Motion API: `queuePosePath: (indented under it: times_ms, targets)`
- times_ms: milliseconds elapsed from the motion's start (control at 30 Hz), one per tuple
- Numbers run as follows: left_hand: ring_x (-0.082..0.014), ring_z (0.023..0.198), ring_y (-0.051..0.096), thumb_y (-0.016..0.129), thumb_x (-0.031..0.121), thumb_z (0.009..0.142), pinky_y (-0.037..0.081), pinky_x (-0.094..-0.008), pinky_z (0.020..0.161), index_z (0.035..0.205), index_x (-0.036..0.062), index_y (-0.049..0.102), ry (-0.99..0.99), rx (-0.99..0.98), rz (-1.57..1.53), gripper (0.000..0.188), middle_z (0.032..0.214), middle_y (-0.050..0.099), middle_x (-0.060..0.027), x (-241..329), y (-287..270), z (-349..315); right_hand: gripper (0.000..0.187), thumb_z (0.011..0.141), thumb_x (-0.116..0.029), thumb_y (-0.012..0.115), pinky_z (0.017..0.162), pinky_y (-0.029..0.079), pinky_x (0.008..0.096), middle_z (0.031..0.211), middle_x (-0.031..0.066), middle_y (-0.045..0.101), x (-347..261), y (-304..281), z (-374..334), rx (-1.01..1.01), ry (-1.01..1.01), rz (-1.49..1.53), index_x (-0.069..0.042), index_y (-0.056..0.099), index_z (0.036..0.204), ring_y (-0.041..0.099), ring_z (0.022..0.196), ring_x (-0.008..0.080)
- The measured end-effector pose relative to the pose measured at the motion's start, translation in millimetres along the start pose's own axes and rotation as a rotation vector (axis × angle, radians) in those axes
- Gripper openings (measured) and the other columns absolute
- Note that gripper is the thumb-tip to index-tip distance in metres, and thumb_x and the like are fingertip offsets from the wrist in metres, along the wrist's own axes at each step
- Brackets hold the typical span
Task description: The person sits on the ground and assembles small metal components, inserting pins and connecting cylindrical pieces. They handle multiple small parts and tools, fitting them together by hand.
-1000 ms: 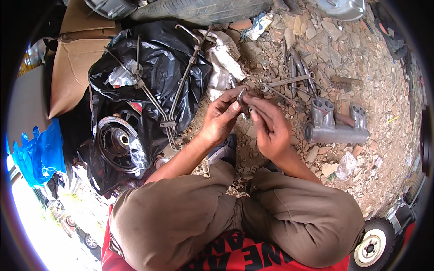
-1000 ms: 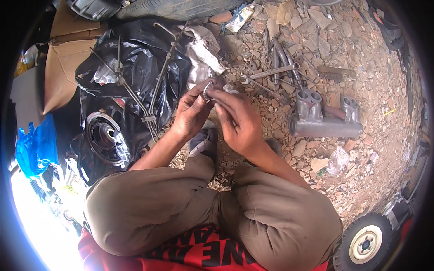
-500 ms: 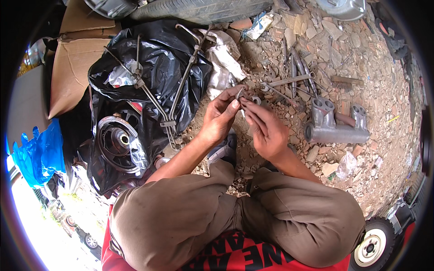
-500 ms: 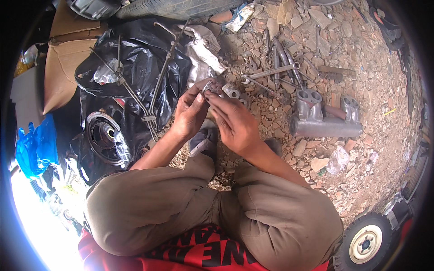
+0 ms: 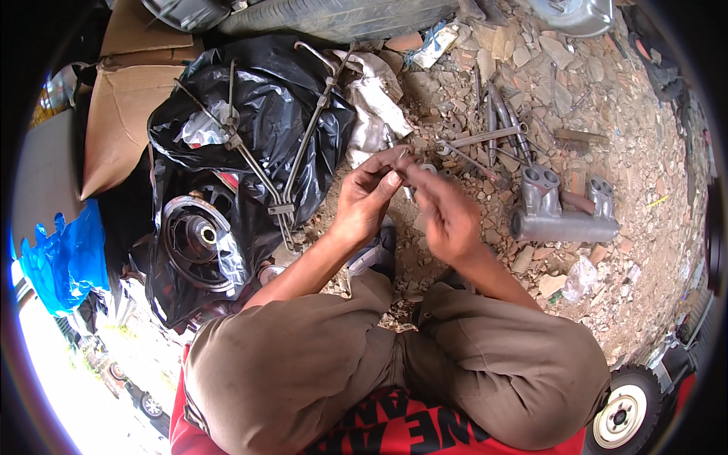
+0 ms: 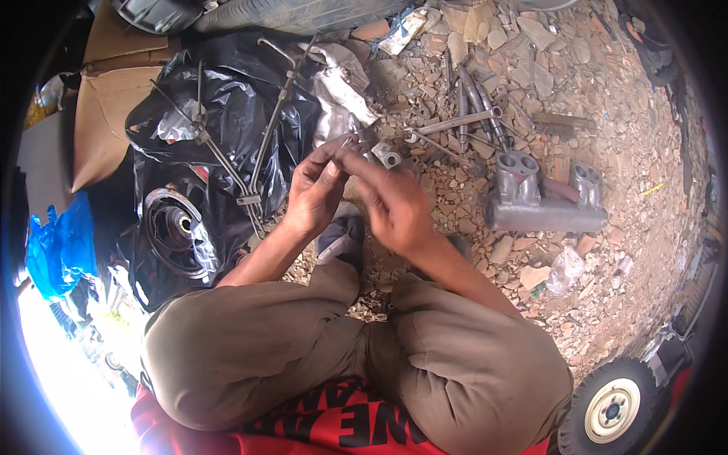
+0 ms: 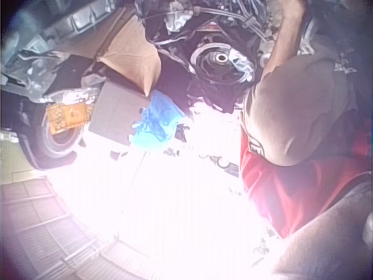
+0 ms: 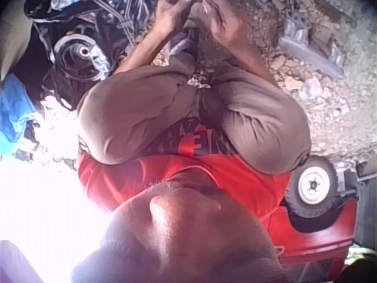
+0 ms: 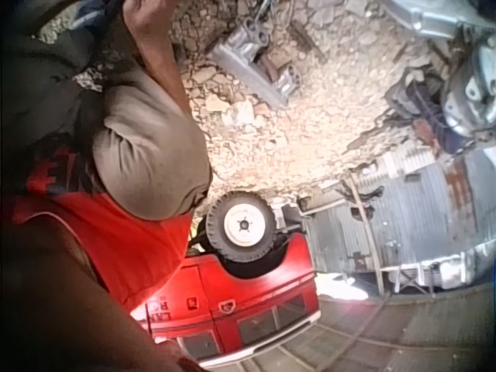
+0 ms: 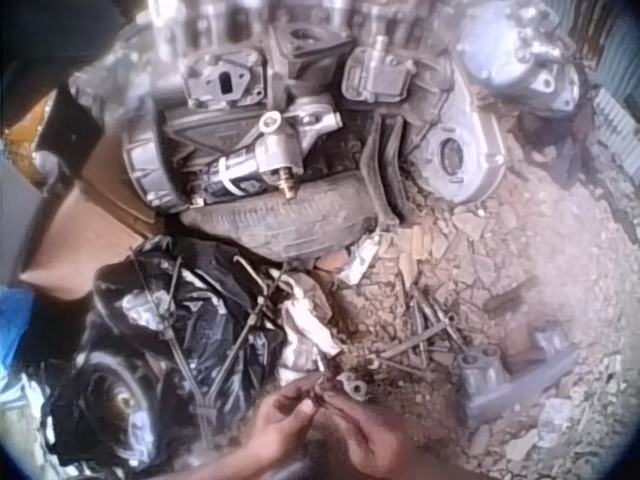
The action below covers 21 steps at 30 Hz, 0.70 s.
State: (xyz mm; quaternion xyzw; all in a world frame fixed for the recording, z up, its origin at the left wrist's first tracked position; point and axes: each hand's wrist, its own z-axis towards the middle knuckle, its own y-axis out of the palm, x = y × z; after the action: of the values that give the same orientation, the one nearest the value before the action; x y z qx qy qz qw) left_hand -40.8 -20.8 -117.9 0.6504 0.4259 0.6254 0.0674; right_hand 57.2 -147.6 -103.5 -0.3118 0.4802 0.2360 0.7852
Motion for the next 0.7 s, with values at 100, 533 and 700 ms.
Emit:
queuePosePath:
  times_ms: [100, 533, 700]
  targets:
    - [-0.0192, 0.118, 0.056, 0.067, 0.020, 0.095, 0.039, -0.0361, 0.107, 0.135, -0.0060, 0.051, -0.015, 0.015, 0.008, 0.051, 0.128, 0.061, -0.0129, -4.0, -4.6, -4.2, 0.033, 0.094, -0.004, 0.059, 0.079, 0.053, 0.0332, 0.114, 0.0136, 0.071, -11.8, -1.2, 5.0, -0.024, -0.005, 0.015, -0.003, 0.063, 0.127, 0.070, 0.093, 0.0265]
    - [-0.0198, 0.116, 0.058, 0.070, 0.021, 0.093, 0.042, -0.0365, 0.105, 0.132, -0.0054, 0.054, -0.026, 0.013, -0.014, 0.049, 0.122, 0.064, -0.0116, -5.6, -6.5, -1.9, 0.032, 0.101, -0.011, 0.051, 0.089, 0.053, 0.0325, 0.120, 0.0180, 0.068, -15.0, -4.9, 11.4, -0.056, 0.179, 0.149, -0.001, 0.061, 0.129, 0.069, 0.105, 0.0274]
    - [-0.0181, 0.112, 0.059, 0.072, 0.024, 0.092, 0.043, -0.0351, 0.103, 0.131, -0.0040, 0.056, 0.008, 0.029, 0.087, 0.051, 0.120, 0.065, -0.0096, -3.1, -8.2, -2.6, 0.032, 0.102, -0.012, 0.049, 0.092, 0.052, 0.0335, 0.123, 0.0181, 0.067, -13.0, -0.3, 7.5, -0.072, 0.150, 0.259, -0.001, 0.060, 0.130, 0.067, 0.111, 0.0271]
